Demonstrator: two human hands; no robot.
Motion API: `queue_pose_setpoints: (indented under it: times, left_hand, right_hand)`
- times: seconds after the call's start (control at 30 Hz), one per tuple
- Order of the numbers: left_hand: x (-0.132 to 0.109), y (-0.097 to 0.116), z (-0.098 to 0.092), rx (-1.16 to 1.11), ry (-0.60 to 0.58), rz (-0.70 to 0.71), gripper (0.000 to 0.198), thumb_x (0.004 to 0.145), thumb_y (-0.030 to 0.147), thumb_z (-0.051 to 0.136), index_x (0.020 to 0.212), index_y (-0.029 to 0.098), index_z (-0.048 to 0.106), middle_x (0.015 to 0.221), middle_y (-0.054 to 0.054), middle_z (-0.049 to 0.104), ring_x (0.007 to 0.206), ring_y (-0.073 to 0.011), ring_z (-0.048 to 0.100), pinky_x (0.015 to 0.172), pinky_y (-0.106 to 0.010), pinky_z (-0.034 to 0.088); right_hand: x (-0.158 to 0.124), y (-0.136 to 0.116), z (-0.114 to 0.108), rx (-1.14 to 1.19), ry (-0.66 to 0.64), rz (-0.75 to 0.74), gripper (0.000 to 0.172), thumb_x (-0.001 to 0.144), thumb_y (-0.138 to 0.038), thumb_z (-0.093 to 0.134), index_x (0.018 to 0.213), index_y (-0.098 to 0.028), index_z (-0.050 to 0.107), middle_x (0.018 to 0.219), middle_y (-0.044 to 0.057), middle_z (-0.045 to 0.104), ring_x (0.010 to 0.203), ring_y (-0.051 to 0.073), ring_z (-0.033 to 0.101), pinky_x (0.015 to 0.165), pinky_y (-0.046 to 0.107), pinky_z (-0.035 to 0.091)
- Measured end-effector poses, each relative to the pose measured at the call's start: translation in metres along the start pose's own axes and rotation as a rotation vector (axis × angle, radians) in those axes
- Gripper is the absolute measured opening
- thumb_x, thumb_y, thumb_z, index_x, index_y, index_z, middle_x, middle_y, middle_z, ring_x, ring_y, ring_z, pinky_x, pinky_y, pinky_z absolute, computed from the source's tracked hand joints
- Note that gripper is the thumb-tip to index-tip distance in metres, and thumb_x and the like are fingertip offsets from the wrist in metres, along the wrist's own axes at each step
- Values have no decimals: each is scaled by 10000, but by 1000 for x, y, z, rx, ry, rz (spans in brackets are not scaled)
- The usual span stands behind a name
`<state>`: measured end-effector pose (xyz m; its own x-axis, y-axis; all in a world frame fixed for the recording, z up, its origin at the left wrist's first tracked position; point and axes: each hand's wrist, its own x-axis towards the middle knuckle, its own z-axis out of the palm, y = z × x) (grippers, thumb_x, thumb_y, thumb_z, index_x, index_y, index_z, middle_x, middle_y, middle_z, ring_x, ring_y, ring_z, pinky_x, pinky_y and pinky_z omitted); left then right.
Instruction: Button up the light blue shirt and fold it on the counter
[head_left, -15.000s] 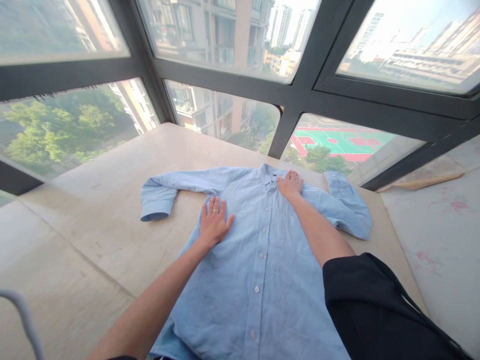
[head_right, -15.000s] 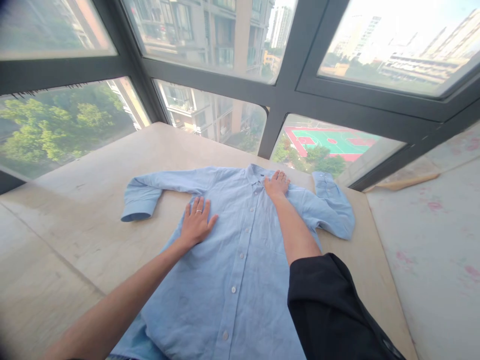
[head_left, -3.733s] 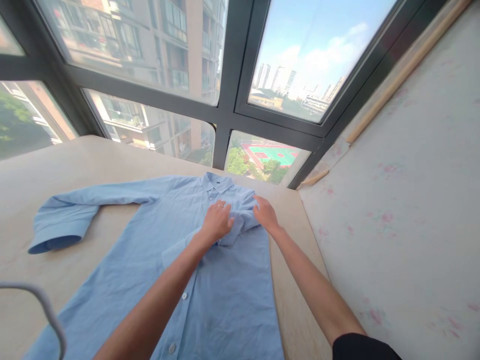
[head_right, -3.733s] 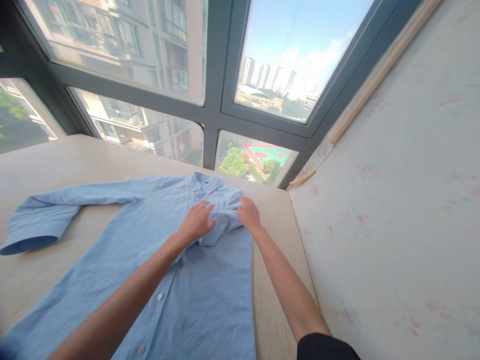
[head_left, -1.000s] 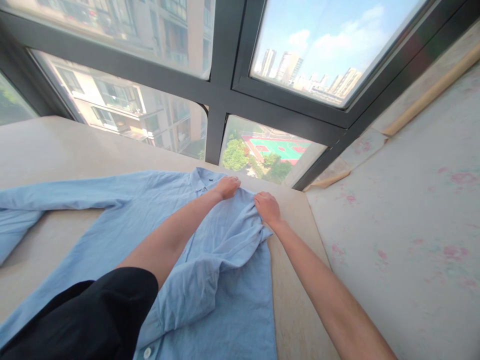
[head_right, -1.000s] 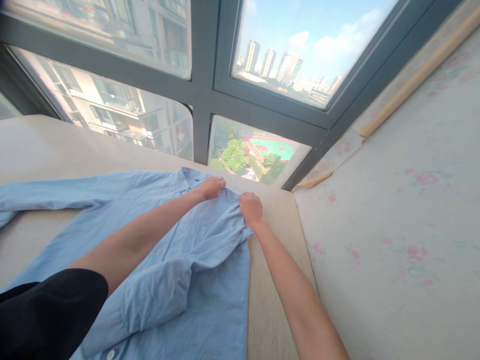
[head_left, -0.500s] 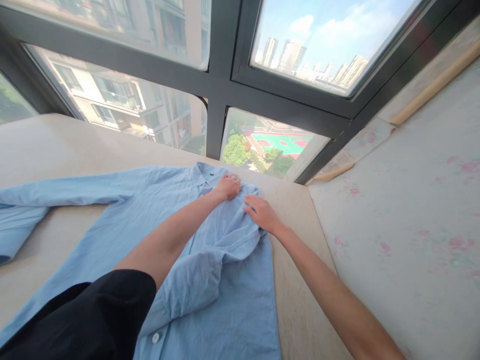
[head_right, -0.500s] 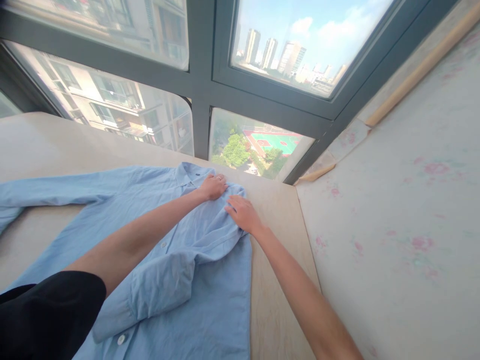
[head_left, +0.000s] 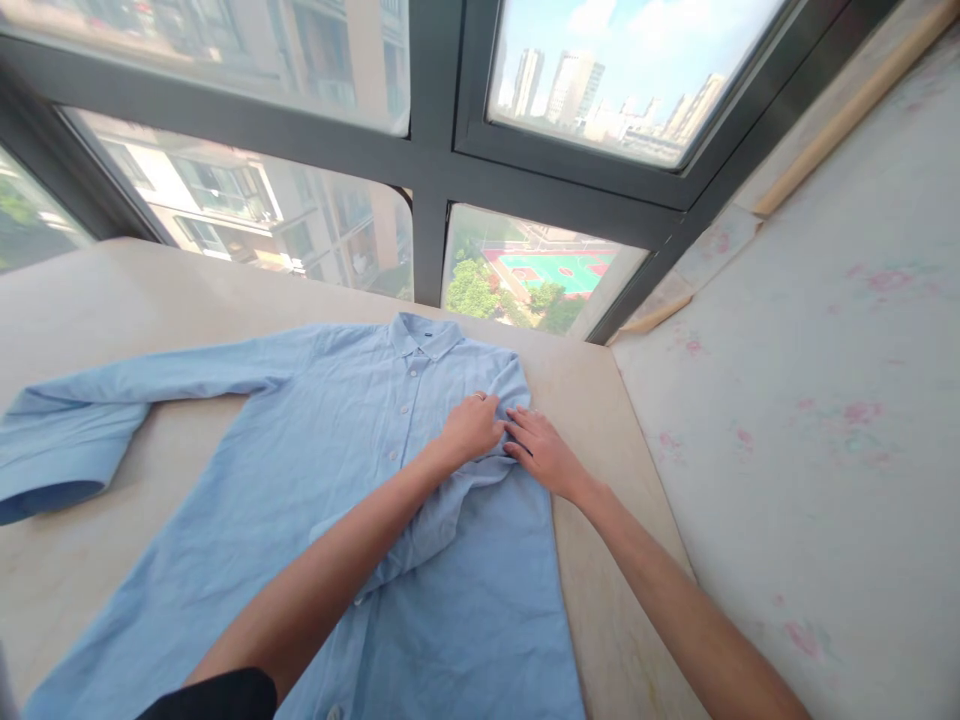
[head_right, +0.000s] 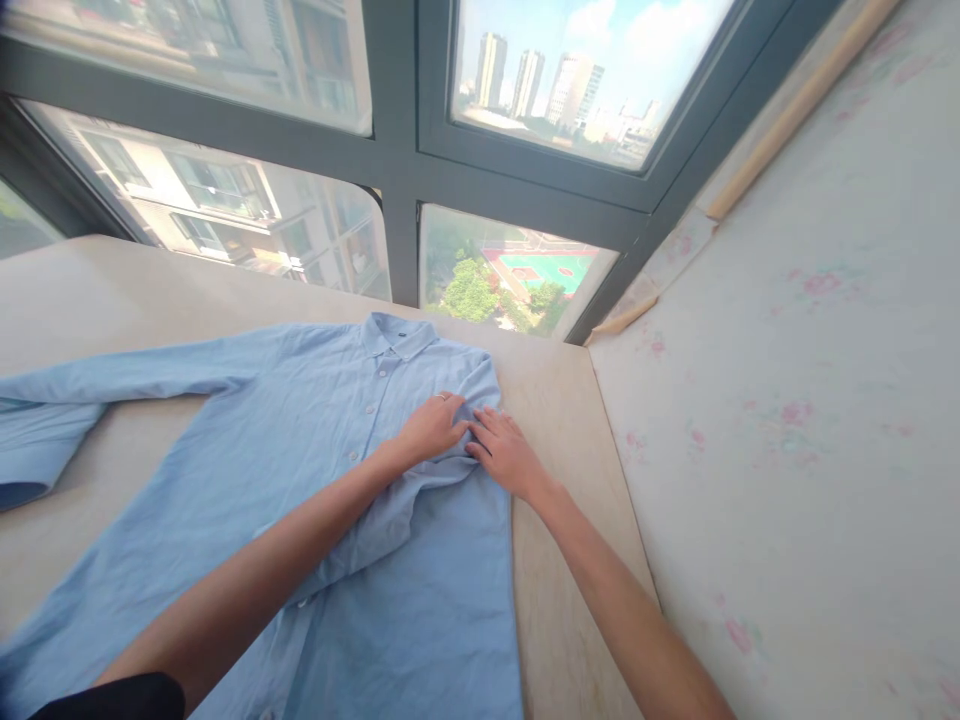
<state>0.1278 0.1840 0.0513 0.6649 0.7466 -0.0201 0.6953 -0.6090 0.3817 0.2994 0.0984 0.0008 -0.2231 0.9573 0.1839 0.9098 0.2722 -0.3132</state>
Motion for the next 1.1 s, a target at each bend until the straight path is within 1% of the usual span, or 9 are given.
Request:
queue_pose_setpoints:
  times: [0.13,0.27,0.4,0.5,0.7,0.77,0.87,0.93,1.1]
  left_hand:
    - [-44,11,-13,83,-70,-128,332,891,413,511,1130,192,581,1190,-145,626,1113,-286,609,833,-361,506]
    - [-85,12,-32,38,-252,-203,498,823,562,534,1142,183,583,1158,-152,668,1078,-324,636,814,-392,507]
    - [-116,8,-49,27,-317,-257,433,753,504,591,1028,172,633,1066,-140,708,974,-334,668,739,-386,504]
    - [-132,8,-62,-14,-276,-222,223,728,283,591,919,193,662,952,-89,725,883,-275,678,673,-315,470]
    - [-168,28,-82,-32,147,-115,295,837,139,445,963,238,693,938,-36,717,858,-206,661,700,-291,436]
    - [-184,34,-80,-1,116,15,302,868,144,434,965,239,704,975,-38,712,863,-200,662,717,-292,440]
    - [-204,38,-68,-44,-188,227,235,851,220,554,1032,249,701,926,-23,716,832,-194,666,690,-275,448]
    - [-212,36,-61,-94,-313,274,295,831,274,620,1121,254,672,909,-13,718,837,-195,667,697,-272,462]
    - [-215,24,-50,31,0,21,462,924,361,515,1353,190,502,1189,-114,649,1111,-263,601,902,-353,456]
  right_hand:
    - [-19,-2,4,-49,19,18,429,1008,-400,407,1365,-213,557,1511,110,447,1449,264,318,1177,522,264]
    - [-27,2,9,-73,46,15,423,1009,-362,398,1372,-201,543,1524,106,429,1455,258,306,1174,510,278]
    - [-30,6,15,-97,103,-5,453,1000,-367,404,1401,-184,508,1524,126,423,1454,265,307,1164,510,302]
    - [-35,11,21,-105,179,22,533,986,-411,423,1445,-140,444,1527,166,403,1446,287,317,1153,505,329]
    - [-44,20,25,-80,254,182,501,996,-343,340,1451,-146,415,1421,175,526,1325,283,485,1083,482,415]
    - [-43,18,25,-85,260,211,469,989,-293,325,1418,-153,455,1367,165,576,1273,274,531,1067,468,428]
    - [-42,13,25,-114,281,278,464,970,-272,358,1399,-133,469,1322,180,605,1225,285,564,1038,462,448]
    - [-42,9,25,-139,307,304,490,961,-257,371,1429,-120,429,1333,191,594,1225,288,564,1021,456,461]
    - [-42,0,19,-282,335,165,541,946,-145,337,1483,-90,360,1495,187,440,1380,260,414,1091,412,395]
